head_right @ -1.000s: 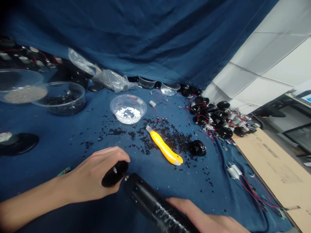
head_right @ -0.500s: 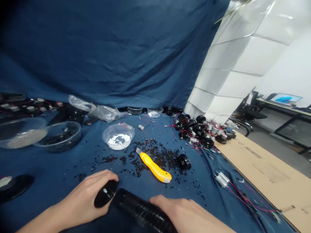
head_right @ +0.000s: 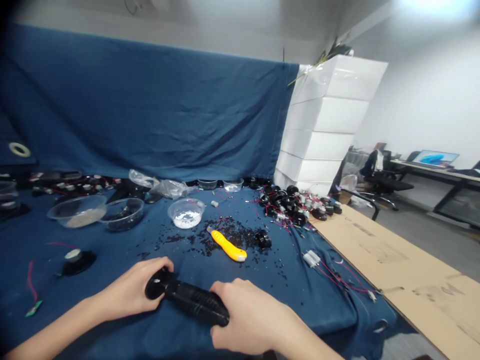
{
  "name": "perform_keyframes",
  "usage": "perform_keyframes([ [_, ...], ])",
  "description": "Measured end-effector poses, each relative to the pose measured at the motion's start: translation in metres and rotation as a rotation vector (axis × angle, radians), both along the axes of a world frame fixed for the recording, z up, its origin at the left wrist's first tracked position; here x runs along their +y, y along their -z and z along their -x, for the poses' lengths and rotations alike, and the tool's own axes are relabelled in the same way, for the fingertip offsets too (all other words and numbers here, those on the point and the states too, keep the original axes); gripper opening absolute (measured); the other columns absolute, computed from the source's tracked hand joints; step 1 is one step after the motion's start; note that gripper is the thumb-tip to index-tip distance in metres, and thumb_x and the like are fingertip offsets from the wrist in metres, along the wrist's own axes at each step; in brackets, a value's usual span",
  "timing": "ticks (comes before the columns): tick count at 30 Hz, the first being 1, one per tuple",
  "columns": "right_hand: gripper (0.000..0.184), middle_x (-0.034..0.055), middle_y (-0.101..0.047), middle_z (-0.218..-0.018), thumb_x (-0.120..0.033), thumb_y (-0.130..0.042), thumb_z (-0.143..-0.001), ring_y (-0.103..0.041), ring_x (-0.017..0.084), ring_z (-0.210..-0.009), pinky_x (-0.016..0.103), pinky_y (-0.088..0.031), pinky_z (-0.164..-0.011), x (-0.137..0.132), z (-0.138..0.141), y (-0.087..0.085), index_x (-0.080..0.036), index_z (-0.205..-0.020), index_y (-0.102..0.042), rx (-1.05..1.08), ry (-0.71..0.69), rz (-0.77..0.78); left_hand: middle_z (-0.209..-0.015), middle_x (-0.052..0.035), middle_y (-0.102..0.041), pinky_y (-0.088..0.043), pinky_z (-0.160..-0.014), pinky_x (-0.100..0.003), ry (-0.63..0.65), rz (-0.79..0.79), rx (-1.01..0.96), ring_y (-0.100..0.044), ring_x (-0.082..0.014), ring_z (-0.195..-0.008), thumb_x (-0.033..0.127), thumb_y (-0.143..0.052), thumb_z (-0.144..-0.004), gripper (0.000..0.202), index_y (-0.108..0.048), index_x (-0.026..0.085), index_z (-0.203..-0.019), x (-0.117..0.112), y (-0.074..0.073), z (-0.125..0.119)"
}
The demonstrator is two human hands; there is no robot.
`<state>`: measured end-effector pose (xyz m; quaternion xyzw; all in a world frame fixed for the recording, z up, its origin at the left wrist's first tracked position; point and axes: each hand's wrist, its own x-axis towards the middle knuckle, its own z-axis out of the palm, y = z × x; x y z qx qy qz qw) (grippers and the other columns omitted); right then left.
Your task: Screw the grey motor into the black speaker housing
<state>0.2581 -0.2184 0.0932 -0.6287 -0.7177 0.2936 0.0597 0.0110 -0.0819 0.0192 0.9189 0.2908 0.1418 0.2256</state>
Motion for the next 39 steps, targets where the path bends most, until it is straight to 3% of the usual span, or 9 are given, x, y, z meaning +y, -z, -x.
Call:
perform_keyframes([
  [2,0.043,0.0062,-0.065,-0.094,-0.034,-0.066,-0.071,-0.063,0.024,-0.081,0.03,-0.046,-0.069,-0.005,-0.003,0.001,-0.022,-0.111,-0.063,0.049,0.011,0.035,-0.087,0.0007,-0.063,-0.045,-0.069,-0.026,-0.001,-0.005,-0.006,-0.061,-0.0187,-0.077,0.014,-0.056,-0.068,0.031,-0.053,0.023,-0.098,-0.007,-0.003,0.002],
  [6,0.053,0.0021,-0.066,-0.094,-0.038,-0.075,-0.069,-0.059,0.011,-0.048,0.022,-0.045,-0.047,-0.007,-0.016,0.012,-0.022,-0.117,-0.059,0.204,0.036,0.223,-0.091,-0.0003,-0.065,-0.047,-0.072,-0.029,-0.04,-0.012,-0.027,-0.062,-0.0199,-0.081,0.017,-0.061,-0.068,0.035,-0.053,0.023,-0.102,-0.009,0.0,0.007],
  [10,0.065,0.0063,-0.062,-0.108,-0.036,-0.071,-0.075,-0.062,0.012,-0.055,0.02,-0.045,-0.046,-0.008,-0.029,0.03,-0.021,-0.133,-0.046,0.271,0.171,0.274,-0.09,-0.0012,-0.064,-0.049,-0.076,-0.034,-0.099,0.008,-0.086,-0.062,-0.0194,-0.08,0.027,-0.071,-0.071,0.041,-0.053,0.02,-0.107,0.004,0.016,0.014],
  [15,0.065,0.0093,-0.062,-0.107,-0.033,-0.064,-0.082,-0.06,0.012,-0.057,0.022,-0.046,-0.05,-0.009,-0.038,0.043,-0.014,-0.138,-0.037,0.299,0.299,0.304,-0.093,-0.0038,-0.063,-0.051,-0.076,-0.037,-0.167,0.01,-0.169,-0.061,-0.0185,-0.08,0.04,-0.067,-0.082,0.039,-0.055,0.015,-0.11,0.011,0.03,0.019],
  [25,0.058,0.0096,-0.061,-0.107,-0.037,-0.058,-0.09,-0.062,0.013,-0.057,0.025,-0.048,-0.052,-0.006,-0.04,0.043,-0.014,-0.138,-0.034,0.332,0.389,0.312,-0.107,-0.0058,-0.064,-0.049,-0.084,-0.04,-0.195,-0.04,-0.194,-0.062,-0.0236,-0.095,0.036,-0.073,-0.074,0.044,-0.054,0.019,-0.11,0.009,0.033,0.019],
  [32,0.055,0.0046,-0.064,-0.09,-0.038,-0.057,-0.092,-0.062,0.015,-0.056,0.025,-0.046,-0.049,0.002,-0.045,0.047,-0.015,-0.137,-0.036,0.327,0.413,0.282,-0.113,-0.0057,-0.064,-0.049,-0.087,-0.039,-0.18,-0.065,-0.167,-0.063,-0.027,-0.102,0.037,-0.069,-0.078,0.041,-0.052,0.024,-0.113,0.015,0.034,0.016],
  [39,0.057,0.005,-0.064,-0.092,-0.04,-0.057,-0.091,-0.062,0.015,-0.056,0.025,-0.048,-0.051,-0.001,-0.044,0.046,-0.015,-0.137,-0.036,0.33,0.416,0.274,-0.119,-0.0094,-0.06,-0.046,-0.095,-0.043,-0.158,-0.105,-0.162,-0.058,-0.029,-0.11,0.033,-0.066,-0.081,0.043,-0.05,0.022,-0.119,0.01,0.032,0.02],
])
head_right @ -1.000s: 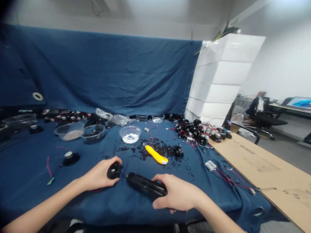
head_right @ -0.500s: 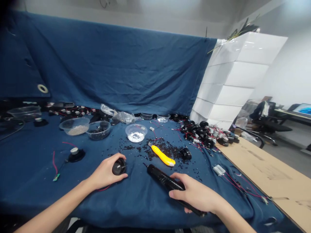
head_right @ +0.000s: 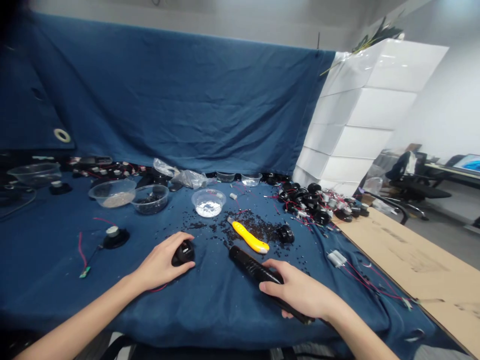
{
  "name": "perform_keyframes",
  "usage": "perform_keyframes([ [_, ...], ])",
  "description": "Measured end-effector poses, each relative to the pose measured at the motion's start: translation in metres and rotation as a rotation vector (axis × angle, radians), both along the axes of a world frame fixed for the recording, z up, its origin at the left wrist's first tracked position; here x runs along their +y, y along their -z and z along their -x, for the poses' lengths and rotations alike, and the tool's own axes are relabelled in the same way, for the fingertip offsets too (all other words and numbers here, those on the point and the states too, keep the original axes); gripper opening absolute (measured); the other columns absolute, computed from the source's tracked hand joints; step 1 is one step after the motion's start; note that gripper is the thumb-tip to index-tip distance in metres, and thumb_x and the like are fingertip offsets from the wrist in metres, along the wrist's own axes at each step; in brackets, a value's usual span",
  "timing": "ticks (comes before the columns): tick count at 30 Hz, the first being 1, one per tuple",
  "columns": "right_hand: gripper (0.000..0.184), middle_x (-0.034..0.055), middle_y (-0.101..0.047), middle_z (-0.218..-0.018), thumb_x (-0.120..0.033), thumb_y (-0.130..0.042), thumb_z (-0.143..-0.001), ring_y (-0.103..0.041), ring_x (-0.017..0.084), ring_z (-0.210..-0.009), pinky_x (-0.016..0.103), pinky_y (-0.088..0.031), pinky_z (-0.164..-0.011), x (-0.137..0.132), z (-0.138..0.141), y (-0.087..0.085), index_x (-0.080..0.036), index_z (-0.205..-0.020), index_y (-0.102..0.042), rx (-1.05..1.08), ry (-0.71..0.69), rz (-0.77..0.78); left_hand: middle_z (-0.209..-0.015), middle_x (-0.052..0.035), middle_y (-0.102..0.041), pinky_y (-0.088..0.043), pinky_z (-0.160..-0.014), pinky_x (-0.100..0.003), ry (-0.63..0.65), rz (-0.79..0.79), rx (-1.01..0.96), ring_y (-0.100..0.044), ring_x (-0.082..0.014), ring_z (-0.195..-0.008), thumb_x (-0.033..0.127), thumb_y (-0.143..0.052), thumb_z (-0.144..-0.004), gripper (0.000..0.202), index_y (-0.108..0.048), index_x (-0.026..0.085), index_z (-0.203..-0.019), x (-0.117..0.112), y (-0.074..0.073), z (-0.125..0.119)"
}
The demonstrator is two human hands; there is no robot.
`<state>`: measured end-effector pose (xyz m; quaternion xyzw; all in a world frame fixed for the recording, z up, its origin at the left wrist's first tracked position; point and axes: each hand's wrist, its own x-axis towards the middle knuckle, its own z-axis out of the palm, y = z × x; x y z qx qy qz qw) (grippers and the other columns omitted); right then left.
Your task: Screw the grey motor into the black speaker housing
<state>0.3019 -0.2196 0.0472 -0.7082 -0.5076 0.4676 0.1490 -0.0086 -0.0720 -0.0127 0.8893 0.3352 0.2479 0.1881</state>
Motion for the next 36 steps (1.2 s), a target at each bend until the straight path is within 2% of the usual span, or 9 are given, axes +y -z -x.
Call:
perform_keyframes([
  [10,0.055,0.0051,-0.065,-0.09,-0.04,-0.056,-0.093,-0.062,0.015,-0.055,0.024,-0.046,-0.048,0.002,0.001,0.003,-0.015,-0.137,-0.036,0.014,0.012,-0.009,-0.121,-0.0096,-0.06,-0.048,-0.096,-0.042,0.052,-0.033,-0.002,-0.058,-0.0276,-0.111,0.031,-0.064,-0.083,0.041,-0.051,0.023,-0.121,-0.002,-0.001,0.0],
  [17,0.052,0.0079,-0.061,-0.105,-0.04,-0.055,-0.093,-0.062,0.013,-0.056,0.025,-0.047,-0.051,-0.002,0.006,-0.002,-0.017,-0.137,-0.038,0.021,0.03,-0.009,-0.131,-0.0137,-0.055,-0.041,-0.103,-0.048,0.024,-0.137,-0.038,-0.049,-0.0297,-0.123,0.029,-0.059,-0.087,0.045,-0.046,0.02,-0.129,-0.016,-0.016,-0.007],
  [20,0.054,0.007,-0.059,-0.107,-0.042,-0.054,-0.093,-0.061,0.012,-0.057,0.024,-0.047,-0.052,-0.007,0.008,-0.007,-0.018,-0.138,-0.036,0.04,0.043,0.005,-0.107,-0.0103,-0.066,-0.047,-0.09,-0.04,0.024,-0.177,-0.044,-0.06,-0.025,-0.102,0.024,-0.05,-0.092,0.023,-0.055,0.018,-0.114,-0.029,-0.018,-0.016],
  [23,0.053,0.0063,-0.056,-0.113,-0.043,-0.052,-0.094,-0.059,0.011,-0.059,0.025,-0.05,-0.057,-0.013,0.011,-0.014,-0.019,-0.138,-0.035,0.077,0.055,0.019,-0.082,-0.0053,-0.068,-0.047,-0.074,-0.036,0.006,-0.193,0.006,-0.063,-0.0222,-0.078,0.021,-0.051,-0.091,0.013,-0.061,0.018,-0.097,-0.037,-0.018,-0.029],
  [25,0.054,0.0054,-0.056,-0.113,-0.043,-0.053,-0.094,-0.058,0.01,-0.059,0.025,-0.05,-0.06,-0.016,0.012,-0.017,-0.019,-0.138,-0.035,0.109,0.063,0.025,-0.082,-0.0054,-0.069,-0.046,-0.071,-0.036,-0.022,-0.199,0.05,-0.063,-0.0232,-0.077,0.023,-0.058,-0.088,0.01,-0.063,0.018,-0.095,-0.035,-0.019,-0.038],
  [28,0.056,0.0038,-0.059,-0.108,-0.046,-0.055,-0.093,-0.057,0.01,-0.059,0.024,-0.049,-0.058,-0.021,0.012,-0.02,-0.02,-0.139,-0.036,0.137,0.049,0.038,-0.084,-0.006,-0.069,-0.047,-0.069,-0.035,-0.048,-0.188,0.105,-0.064,-0.0234,-0.078,0.031,-0.067,-0.084,0.02,-0.064,0.015,-0.096,-0.026,-0.023,-0.05],
  [32,0.065,0.0027,-0.06,-0.102,-0.057,-0.061,-0.086,-0.06,0.013,-0.061,0.025,-0.052,-0.058,-0.028,0.01,-0.024,-0.024,-0.139,-0.039,0.113,0.066,0.055,-0.08,-0.0023,-0.069,-0.046,-0.065,-0.03,-0.001,-0.108,0.151,-0.064,-0.0187,-0.073,0.039,-0.066,-0.086,0.025,-0.067,0.015,-0.092,-0.013,-0.023,-0.059],
  [34,0.072,0.0011,-0.06,-0.094,-0.062,-0.064,-0.082,-0.06,0.014,-0.06,0.025,-0.052,-0.055,-0.028,0.009,-0.026,-0.025,-0.139,-0.039,0.093,0.064,0.049,-0.076,-0.0021,-0.07,-0.043,-0.063,-0.028,-0.009,-0.065,0.142,-0.064,-0.0192,-0.071,0.035,-0.065,-0.087,0.019,-0.068,0.017,-0.091,-0.008,-0.02,-0.062],
  [36,0.069,0.0002,-0.059,-0.093,-0.062,-0.063,-0.083,-0.06,0.014,-0.062,0.025,-0.052,-0.056,-0.026,0.007,-0.028,-0.027,-0.138,-0.041,0.085,0.033,0.055,-0.073,-0.0028,-0.07,-0.04,-0.062,-0.028,-0.029,-0.02,0.123,-0.065,-0.02,-0.069,0.029,-0.065,-0.086,0.013,-0.07,0.017,-0.087,-0.003,-0.018,-0.065],
])
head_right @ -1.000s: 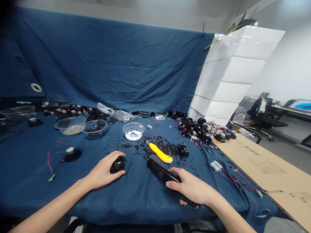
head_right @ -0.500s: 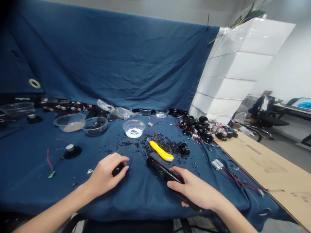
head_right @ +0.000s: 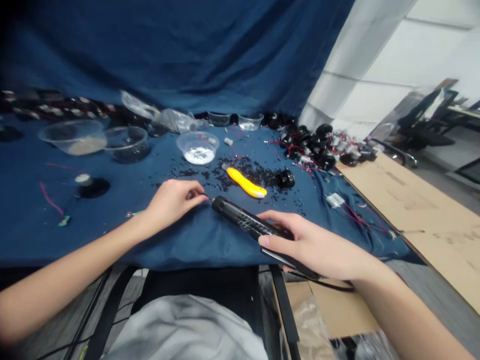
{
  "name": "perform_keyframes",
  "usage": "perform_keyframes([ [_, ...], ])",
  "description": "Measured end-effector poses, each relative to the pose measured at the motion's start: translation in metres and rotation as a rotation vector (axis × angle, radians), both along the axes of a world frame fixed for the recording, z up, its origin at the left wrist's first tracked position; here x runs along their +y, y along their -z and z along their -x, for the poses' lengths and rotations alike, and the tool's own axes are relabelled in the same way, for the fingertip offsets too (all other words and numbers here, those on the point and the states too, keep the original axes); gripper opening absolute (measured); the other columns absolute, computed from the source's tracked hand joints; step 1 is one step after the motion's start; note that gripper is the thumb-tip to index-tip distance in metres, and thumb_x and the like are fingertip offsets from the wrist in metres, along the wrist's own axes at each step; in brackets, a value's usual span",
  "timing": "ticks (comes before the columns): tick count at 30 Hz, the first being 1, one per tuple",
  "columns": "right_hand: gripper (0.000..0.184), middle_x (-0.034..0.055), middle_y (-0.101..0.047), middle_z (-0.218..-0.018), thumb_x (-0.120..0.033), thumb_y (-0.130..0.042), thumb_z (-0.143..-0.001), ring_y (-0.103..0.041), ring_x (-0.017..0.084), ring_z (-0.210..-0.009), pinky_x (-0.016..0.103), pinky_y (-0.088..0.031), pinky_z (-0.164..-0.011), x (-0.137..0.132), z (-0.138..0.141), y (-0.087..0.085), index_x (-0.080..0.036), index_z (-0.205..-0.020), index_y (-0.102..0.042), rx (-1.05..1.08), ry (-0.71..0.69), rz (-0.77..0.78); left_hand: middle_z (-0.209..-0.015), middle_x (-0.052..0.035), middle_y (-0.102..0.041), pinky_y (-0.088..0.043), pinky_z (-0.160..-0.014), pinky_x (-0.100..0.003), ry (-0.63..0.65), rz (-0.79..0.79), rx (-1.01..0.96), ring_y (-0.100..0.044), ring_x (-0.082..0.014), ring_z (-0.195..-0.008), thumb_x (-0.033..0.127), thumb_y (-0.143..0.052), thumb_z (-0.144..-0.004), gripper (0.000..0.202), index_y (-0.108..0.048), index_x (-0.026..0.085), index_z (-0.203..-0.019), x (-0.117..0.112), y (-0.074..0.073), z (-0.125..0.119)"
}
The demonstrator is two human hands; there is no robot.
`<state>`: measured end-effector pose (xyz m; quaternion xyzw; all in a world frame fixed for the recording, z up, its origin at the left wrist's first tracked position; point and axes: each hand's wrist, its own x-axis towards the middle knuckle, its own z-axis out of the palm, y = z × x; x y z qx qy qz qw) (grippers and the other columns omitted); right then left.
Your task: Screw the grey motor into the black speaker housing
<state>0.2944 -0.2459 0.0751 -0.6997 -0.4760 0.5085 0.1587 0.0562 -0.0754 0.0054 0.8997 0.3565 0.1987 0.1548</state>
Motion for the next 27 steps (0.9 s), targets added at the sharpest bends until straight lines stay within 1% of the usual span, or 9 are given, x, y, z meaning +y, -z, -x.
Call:
perform_keyframes([
  [3,0.061,-0.001,-0.058,-0.096,-0.059,-0.064,-0.085,-0.058,0.012,-0.065,0.024,-0.054,-0.058,0.004,-0.002,-0.001,-0.031,-0.136,-0.044,0.044,-0.003,0.012,-0.068,-0.0025,-0.07,-0.037,-0.059,-0.027,0.006,0.058,-0.029,-0.064,-0.0195,-0.064,0.021,-0.066,-0.083,0.007,-0.071,0.017,-0.081,0.006,-0.001,-0.002],
  [5,0.059,-0.0016,-0.058,-0.097,-0.056,-0.065,-0.085,-0.058,0.013,-0.067,0.024,-0.055,-0.06,0.005,-0.003,-0.001,-0.034,-0.136,-0.045,0.069,0.013,0.01,-0.067,-0.0026,-0.069,-0.037,-0.06,-0.027,0.02,0.079,-0.061,-0.063,-0.0188,-0.063,0.019,-0.066,-0.082,0.007,-0.072,0.016,-0.08,0.009,-0.003,-0.001],
  [8,0.06,-0.0004,-0.06,-0.1,-0.055,-0.068,-0.082,-0.059,0.015,-0.071,0.026,-0.058,-0.062,0.004,-0.003,-0.003,-0.035,-0.135,-0.049,0.042,0.039,-0.018,-0.07,-0.0032,-0.069,-0.038,-0.063,-0.027,0.052,0.103,-0.135,-0.06,-0.0175,-0.065,0.023,-0.067,-0.082,0.01,-0.073,0.015,-0.08,0.01,-0.007,0.002],
  [12,0.062,0.004,-0.065,-0.108,-0.061,-0.066,-0.08,-0.063,0.021,-0.076,0.029,-0.059,-0.061,0.002,0.0,-0.008,-0.032,-0.133,-0.055,0.001,0.038,-0.045,-0.082,-0.0039,-0.068,-0.039,-0.066,-0.026,0.07,0.168,-0.288,-0.057,-0.0156,-0.071,0.025,-0.067,-0.083,0.012,-0.075,0.015,-0.084,0.006,-0.009,0.009],
  [14,0.064,0.0049,-0.064,-0.113,-0.063,-0.064,-0.08,-0.064,0.023,-0.079,0.029,-0.06,-0.062,-0.001,0.002,-0.011,-0.031,-0.134,-0.054,-0.01,0.047,-0.056,-0.085,-0.0042,-0.068,-0.039,-0.066,-0.026,0.052,0.228,-0.383,-0.057,-0.0153,-0.072,0.028,-0.067,-0.084,0.016,-0.076,0.015,-0.087,0.003,-0.01,0.011],
  [17,0.066,0.0055,-0.063,-0.117,-0.063,-0.063,-0.081,-0.065,0.024,-0.083,0.03,-0.06,-0.066,-0.005,0.003,-0.012,-0.031,-0.138,-0.049,-0.016,0.041,-0.054,-0.086,-0.0052,-0.07,-0.041,-0.066,-0.025,0.034,0.36,-0.51,-0.06,-0.0163,-0.075,0.032,-0.066,-0.085,0.02,-0.076,0.015,-0.088,-0.001,-0.013,0.013],
  [19,0.069,0.0058,-0.063,-0.114,-0.062,-0.063,-0.082,-0.064,0.023,-0.082,0.03,-0.059,-0.067,-0.006,0.003,-0.012,-0.03,-0.14,-0.045,0.018,0.017,-0.032,-0.085,-0.0055,-0.071,-0.042,-0.068,-0.025,0.021,0.447,-0.575,-0.061,-0.0173,-0.078,0.034,-0.065,-0.085,0.022,-0.076,0.014,-0.086,-0.003,-0.015,0.015],
  [23,0.067,0.0008,-0.061,-0.099,-0.057,-0.066,-0.083,-0.059,0.014,-0.069,0.023,-0.054,-0.062,-0.006,0.005,-0.013,-0.028,-0.139,-0.043,0.134,0.001,-0.017,-0.077,-0.0029,-0.067,-0.038,-0.064,-0.023,-0.029,0.579,-0.657,-0.055,-0.0142,-0.072,0.035,-0.066,-0.085,0.023,-0.077,0.015,-0.086,-0.005,-0.019,0.019],
  [27,0.067,0.0007,-0.057,-0.105,-0.053,-0.068,-0.084,-0.056,0.011,-0.068,0.021,-0.054,-0.061,-0.006,0.012,-0.017,-0.026,-0.139,-0.041,0.195,0.009,-0.053,-0.07,0.0006,-0.06,-0.034,-0.061,-0.021,-0.058,0.701,-0.722,-0.046,-0.0106,-0.066,0.038,-0.068,-0.083,0.023,-0.078,0.018,-0.087,-0.006,-0.02,0.024],
])
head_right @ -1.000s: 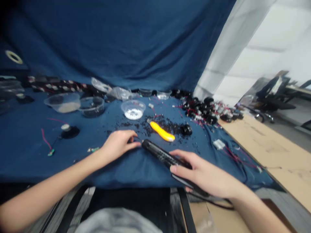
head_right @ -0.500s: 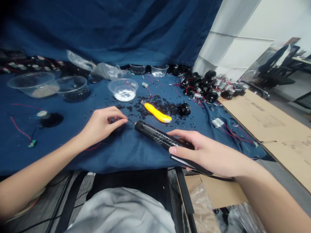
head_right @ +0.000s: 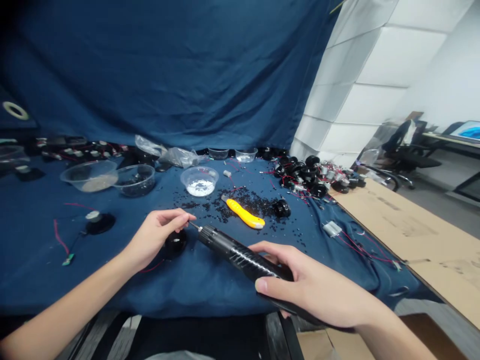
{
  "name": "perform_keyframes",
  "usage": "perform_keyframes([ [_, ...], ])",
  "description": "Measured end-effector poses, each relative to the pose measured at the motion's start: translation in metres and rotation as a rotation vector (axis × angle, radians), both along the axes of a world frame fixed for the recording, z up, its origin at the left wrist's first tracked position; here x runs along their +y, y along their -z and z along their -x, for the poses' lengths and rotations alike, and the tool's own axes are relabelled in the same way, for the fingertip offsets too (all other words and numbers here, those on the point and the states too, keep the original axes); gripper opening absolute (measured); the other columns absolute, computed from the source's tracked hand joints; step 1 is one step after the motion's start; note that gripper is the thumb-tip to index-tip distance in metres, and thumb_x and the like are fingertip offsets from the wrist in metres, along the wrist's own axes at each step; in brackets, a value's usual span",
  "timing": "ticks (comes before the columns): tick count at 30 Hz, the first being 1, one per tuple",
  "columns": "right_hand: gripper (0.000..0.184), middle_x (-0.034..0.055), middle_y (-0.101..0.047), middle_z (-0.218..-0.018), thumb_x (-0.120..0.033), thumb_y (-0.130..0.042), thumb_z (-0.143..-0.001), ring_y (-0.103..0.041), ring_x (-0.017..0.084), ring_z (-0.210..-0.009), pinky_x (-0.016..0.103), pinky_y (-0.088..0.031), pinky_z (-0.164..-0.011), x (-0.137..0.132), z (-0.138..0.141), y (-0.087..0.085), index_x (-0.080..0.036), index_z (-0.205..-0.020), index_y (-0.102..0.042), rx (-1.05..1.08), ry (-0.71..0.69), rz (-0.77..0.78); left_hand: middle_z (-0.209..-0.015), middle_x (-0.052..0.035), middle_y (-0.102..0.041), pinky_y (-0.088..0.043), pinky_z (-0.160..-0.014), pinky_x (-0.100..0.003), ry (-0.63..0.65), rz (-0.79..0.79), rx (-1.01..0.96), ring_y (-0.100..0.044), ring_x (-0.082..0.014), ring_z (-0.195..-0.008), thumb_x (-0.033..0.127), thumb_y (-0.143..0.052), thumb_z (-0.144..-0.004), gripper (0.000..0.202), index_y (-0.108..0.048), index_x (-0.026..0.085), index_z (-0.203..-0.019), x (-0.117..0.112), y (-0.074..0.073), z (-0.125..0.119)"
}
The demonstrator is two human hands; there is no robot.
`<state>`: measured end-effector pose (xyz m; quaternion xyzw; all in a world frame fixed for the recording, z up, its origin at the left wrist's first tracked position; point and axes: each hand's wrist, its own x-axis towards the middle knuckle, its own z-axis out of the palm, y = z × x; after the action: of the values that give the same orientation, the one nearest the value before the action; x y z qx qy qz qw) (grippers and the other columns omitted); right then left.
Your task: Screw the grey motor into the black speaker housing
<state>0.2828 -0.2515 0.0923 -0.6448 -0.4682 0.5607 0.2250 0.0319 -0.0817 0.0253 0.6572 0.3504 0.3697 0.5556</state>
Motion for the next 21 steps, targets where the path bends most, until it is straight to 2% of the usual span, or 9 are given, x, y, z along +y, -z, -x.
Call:
perform_keyframes([
  [4,0.066,0.0015,-0.058,-0.11,-0.053,-0.068,-0.083,-0.057,0.012,-0.071,0.022,-0.055,-0.062,0.001,0.002,-0.001,-0.027,-0.139,-0.042,0.002,-0.03,-0.022,-0.064,0.0018,-0.053,-0.031,-0.058,-0.021,0.017,0.096,-0.059,-0.042,-0.0098,-0.062,0.041,-0.068,-0.083,0.025,-0.078,0.018,-0.089,0.001,0.001,0.003],
  [9,0.067,0.0034,-0.056,-0.125,-0.055,-0.068,-0.082,-0.06,0.017,-0.079,0.027,-0.058,-0.068,0.002,-0.001,0.002,-0.03,-0.139,-0.043,-0.049,-0.047,-0.043,-0.067,0.0006,-0.054,-0.032,-0.058,-0.021,0.029,0.171,-0.122,-0.042,-0.0094,-0.062,0.041,-0.07,-0.082,0.026,-0.078,0.017,-0.088,0.002,0.004,0.005],
  [13,0.071,0.0038,-0.059,-0.117,-0.056,-0.069,-0.08,-0.058,0.017,-0.078,0.028,-0.058,-0.067,0.001,0.001,0.002,-0.028,-0.139,-0.042,-0.035,-0.018,-0.046,-0.068,0.0003,-0.056,-0.033,-0.059,-0.021,0.025,0.2,-0.144,-0.043,-0.0091,-0.062,0.04,-0.071,-0.081,0.026,-0.078,0.016,-0.086,0.002,0.004,0.006],
  [17,0.069,0.0053,-0.058,-0.122,-0.056,-0.07,-0.078,-0.059,0.02,-0.082,0.029,-0.058,-0.066,0.0,0.008,0.001,-0.027,-0.136,-0.047,-0.064,0.03,-0.073,-0.067,0.0001,-0.058,-0.034,-0.058,-0.021,0.022,0.213,-0.158,-0.044,-0.0089,-0.061,0.04,-0.073,-0.08,0.025,-0.077,0.015,-0.082,0.002,0.004,0.007],
  [21,0.067,0.0044,-0.062,-0.112,-0.056,-0.071,-0.076,-0.058,0.018,-0.075,0.029,-0.058,-0.061,-0.001,0.013,0.0,-0.025,-0.132,-0.052,-0.064,0.091,-0.12,-0.067,-0.0006,-0.061,-0.035,-0.058,-0.021,0.024,0.215,-0.162,-0.045,-0.0092,-0.061,0.04,-0.073,-0.079,0.025,-0.077,0.015,-0.082,0.001,0.003,0.008],
])
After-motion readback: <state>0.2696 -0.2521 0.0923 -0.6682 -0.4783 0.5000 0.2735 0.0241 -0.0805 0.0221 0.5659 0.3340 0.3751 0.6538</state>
